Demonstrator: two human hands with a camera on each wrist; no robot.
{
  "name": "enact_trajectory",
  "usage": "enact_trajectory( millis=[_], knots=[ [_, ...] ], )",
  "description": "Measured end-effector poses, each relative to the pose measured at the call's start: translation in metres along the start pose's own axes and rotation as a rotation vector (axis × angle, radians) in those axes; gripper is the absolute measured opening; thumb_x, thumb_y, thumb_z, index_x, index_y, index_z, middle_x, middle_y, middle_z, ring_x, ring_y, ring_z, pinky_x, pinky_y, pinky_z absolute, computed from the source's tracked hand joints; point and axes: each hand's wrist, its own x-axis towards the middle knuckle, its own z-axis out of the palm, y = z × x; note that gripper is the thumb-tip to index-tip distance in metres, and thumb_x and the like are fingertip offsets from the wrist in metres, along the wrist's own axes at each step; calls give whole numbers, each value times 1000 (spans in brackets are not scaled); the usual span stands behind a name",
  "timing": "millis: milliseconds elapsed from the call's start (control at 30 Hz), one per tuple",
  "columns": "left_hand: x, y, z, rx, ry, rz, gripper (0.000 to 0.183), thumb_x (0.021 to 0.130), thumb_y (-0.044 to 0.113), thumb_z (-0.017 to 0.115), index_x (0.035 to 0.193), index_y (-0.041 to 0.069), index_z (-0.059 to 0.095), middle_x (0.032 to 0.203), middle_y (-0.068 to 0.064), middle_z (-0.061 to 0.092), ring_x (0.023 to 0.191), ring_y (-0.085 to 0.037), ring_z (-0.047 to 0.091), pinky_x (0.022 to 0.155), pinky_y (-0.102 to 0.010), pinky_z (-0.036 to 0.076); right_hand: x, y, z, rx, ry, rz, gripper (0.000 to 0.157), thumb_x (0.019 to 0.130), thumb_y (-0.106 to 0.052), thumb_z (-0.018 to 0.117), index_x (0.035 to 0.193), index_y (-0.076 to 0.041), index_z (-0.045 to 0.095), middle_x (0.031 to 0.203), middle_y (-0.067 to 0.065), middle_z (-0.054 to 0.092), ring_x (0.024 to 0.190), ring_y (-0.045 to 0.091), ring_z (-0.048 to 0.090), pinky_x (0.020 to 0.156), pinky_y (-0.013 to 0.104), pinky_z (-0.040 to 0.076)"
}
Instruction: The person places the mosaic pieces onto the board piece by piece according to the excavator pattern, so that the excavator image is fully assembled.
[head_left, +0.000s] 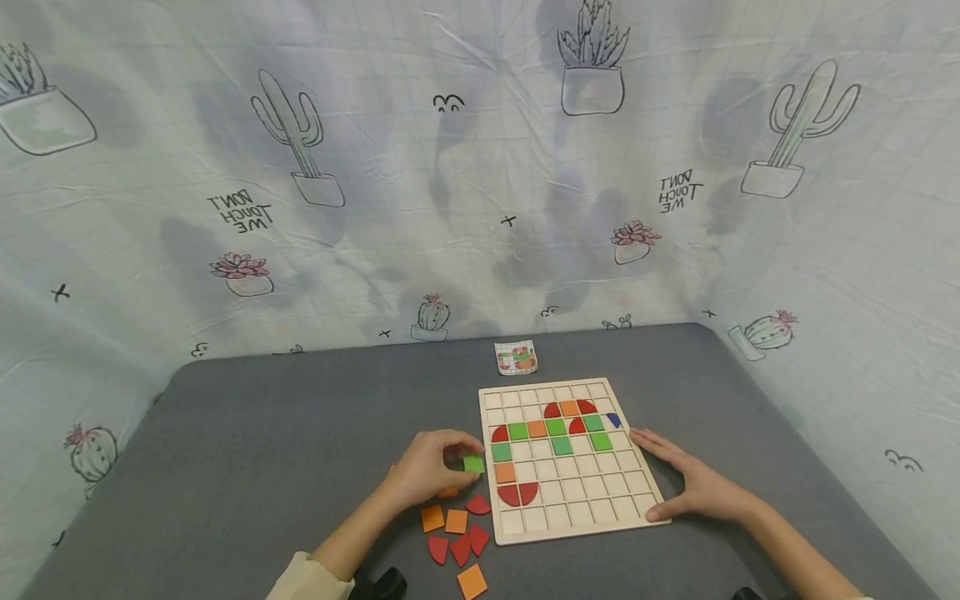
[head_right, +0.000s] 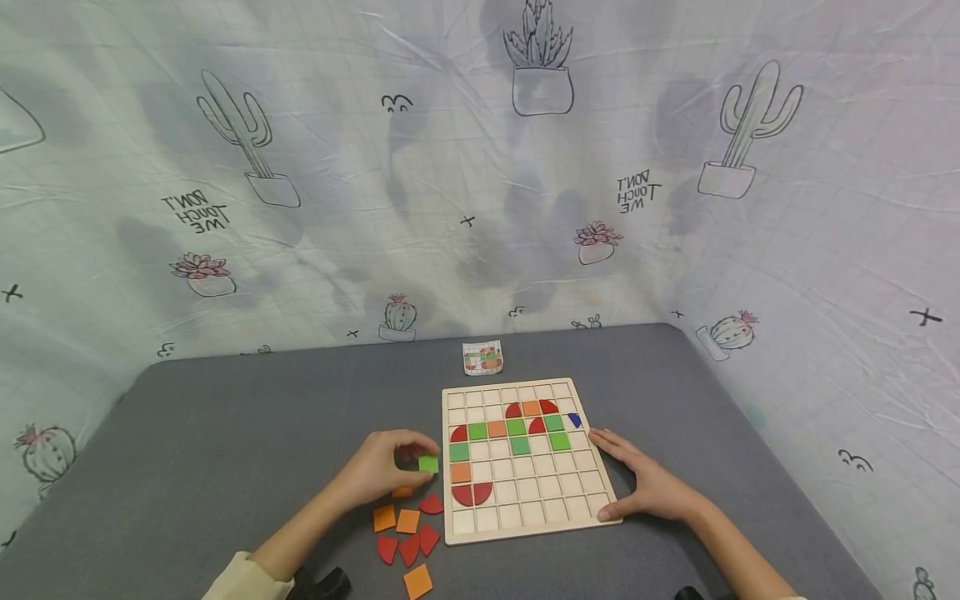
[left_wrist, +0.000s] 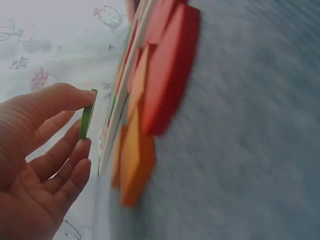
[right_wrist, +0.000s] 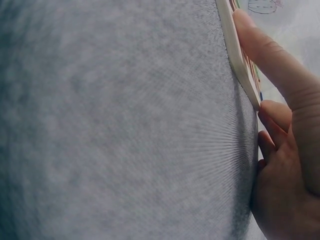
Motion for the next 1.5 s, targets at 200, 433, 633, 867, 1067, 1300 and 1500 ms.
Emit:
enact_trajectory(
  millis=[200, 433, 633, 867, 1067, 1300, 1500],
  knots=[
    [13, 13, 7, -61, -28, 17, 30, 73, 19, 78, 101, 14, 69, 94, 7, 67, 80, -13, 58, 68, -25, 47, 0, 0, 0, 2, 2, 1, 100, 64, -31, 83, 146, -11, 28, 148, 21, 24, 119, -25, 6, 92, 66, 27],
    [35, 29, 21, -112, -78, 43, 29, 76, 18, 76, 103, 11, 68, 95, 5, 66, 79, -15, 57, 67, -24, 47, 0, 0, 0, 22, -8, 20, 100, 65, -31, 83, 146, -12, 27, 148, 20, 22, 119, -24, 5, 92, 68, 25],
    [62, 48, 37, -19, -91, 81, 25, 76, 17, 75, 100, 12, 70, 94, 3, 68, 80, -12, 59, 67, -20, 46, 1, 0, -1, 9, -11, 11, 100, 65, -31, 82, 146, -12, 27, 149, 20, 23, 120, -23, 5, 92, 66, 27],
    [95, 69, 62, 163, -157, 95, 24, 77, 20, 75, 101, 15, 70, 95, 7, 68, 81, -5, 59, 71, -16, 44, 2, -1, -1, -27, 0, 5, 99, 65, -33, 82, 146, -13, 28, 149, 17, 25, 124, -19, 8, 93, 59, 30],
    [107, 68, 78, 208, -189, 90, 23, 76, 18, 75, 98, 15, 70, 91, 6, 68, 76, -4, 58, 68, -16, 44, 2, -1, -1, -10, -10, -22, 99, 66, -31, 82, 146, -13, 27, 148, 18, 24, 128, -11, 10, 92, 64, 29],
    [114, 67, 87, 239, -185, 97, 22, 75, 18, 77, 96, 16, 70, 91, 7, 68, 83, -4, 59, 73, -16, 45, 1, 0, -1, 1, -2, -40, 99, 65, -30, 82, 146, -12, 28, 148, 18, 24, 128, -11, 9, 92, 68, 26],
    [116, 68, 94, 254, -162, 90, 21, 73, 19, 78, 92, 17, 70, 87, 8, 67, 83, -2, 59, 74, -16, 45, 0, 1, 0, -9, 5, -55, 99, 65, -29, 83, 146, -11, 28, 148, 18, 24, 127, -15, 7, 92, 68, 25]
  ],
)
